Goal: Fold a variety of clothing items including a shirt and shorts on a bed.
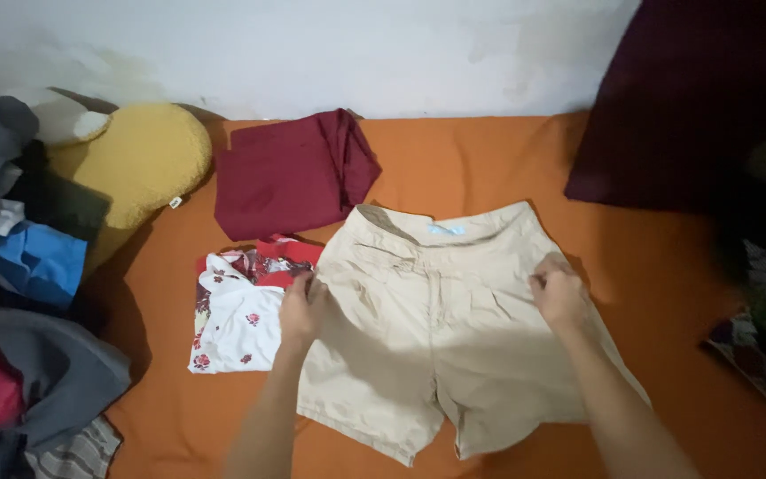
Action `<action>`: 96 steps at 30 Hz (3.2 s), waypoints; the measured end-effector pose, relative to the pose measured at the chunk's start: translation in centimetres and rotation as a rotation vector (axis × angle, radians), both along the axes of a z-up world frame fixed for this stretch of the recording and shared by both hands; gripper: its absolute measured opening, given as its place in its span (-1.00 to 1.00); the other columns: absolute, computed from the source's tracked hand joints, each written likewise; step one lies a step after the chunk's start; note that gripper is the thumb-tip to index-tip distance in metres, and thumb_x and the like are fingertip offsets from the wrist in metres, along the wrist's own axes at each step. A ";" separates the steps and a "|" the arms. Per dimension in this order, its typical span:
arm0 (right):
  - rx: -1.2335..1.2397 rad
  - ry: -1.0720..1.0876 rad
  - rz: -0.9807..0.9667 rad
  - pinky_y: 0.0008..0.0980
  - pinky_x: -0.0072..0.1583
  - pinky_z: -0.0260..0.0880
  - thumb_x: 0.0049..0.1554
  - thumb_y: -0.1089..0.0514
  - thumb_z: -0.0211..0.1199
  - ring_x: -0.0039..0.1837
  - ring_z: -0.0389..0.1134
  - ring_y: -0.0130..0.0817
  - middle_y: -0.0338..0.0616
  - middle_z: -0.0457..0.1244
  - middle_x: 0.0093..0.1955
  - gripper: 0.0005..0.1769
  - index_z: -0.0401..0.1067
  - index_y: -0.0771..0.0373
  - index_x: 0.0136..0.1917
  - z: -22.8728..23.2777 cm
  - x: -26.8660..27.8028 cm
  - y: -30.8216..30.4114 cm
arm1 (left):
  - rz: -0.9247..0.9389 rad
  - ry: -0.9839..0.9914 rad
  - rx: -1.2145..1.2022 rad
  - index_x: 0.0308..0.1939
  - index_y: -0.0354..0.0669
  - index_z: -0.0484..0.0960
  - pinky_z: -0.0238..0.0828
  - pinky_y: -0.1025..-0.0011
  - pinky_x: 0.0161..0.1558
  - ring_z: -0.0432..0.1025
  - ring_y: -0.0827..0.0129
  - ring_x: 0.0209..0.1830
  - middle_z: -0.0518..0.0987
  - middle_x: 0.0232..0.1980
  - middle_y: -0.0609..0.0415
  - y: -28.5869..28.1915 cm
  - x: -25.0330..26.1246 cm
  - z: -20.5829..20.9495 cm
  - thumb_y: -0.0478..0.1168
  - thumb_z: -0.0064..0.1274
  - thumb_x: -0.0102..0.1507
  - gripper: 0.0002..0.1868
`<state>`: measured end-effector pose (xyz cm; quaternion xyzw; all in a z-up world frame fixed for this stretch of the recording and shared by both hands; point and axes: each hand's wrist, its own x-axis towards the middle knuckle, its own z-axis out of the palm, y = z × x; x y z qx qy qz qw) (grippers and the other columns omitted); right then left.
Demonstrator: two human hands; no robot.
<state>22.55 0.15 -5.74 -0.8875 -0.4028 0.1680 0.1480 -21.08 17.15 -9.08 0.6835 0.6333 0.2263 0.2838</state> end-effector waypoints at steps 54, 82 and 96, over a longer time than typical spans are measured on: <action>-0.175 -0.145 0.569 0.46 0.47 -0.45 0.27 -0.29 -0.15 0.68 -0.40 0.04 -0.21 -0.38 0.72 -0.35 -0.09 -0.40 0.60 1.5 -15.0 -1.5 | -0.074 -0.088 -0.710 0.09 -0.29 0.66 0.53 0.35 -0.04 0.61 0.26 -0.12 0.73 -0.11 -0.11 0.2 -2.8 11.9 0.06 0.16 0.26 -0.48; 0.369 1.219 -0.872 0.00 0.24 0.27 0.22 -0.53 -0.18 0.25 0.31 -0.14 0.01 0.25 0.28 -0.02 0.19 0.24 0.57 5.1 2.5 -18.2 | -0.999 -0.523 -0.745 0.61 -0.22 0.05 0.33 0.34 0.32 0.40 0.22 0.32 0.48 0.33 -0.15 -15.6 30.6 8.5 -0.13 0.08 0.42 -0.23; 0.242 0.572 -0.754 -0.26 -0.02 0.32 0.16 0.15 0.19 -0.09 0.34 -0.23 -0.03 0.37 -0.16 -0.72 0.54 0.41 0.01 4.4 3.1 -19.3 | -0.565 0.254 0.044 0.59 0.34 0.03 -0.59 -0.46 0.39 -0.50 -0.23 0.63 -0.28 0.67 -0.11 -14.8 26.2 7.7 0.44 0.06 0.18 -0.01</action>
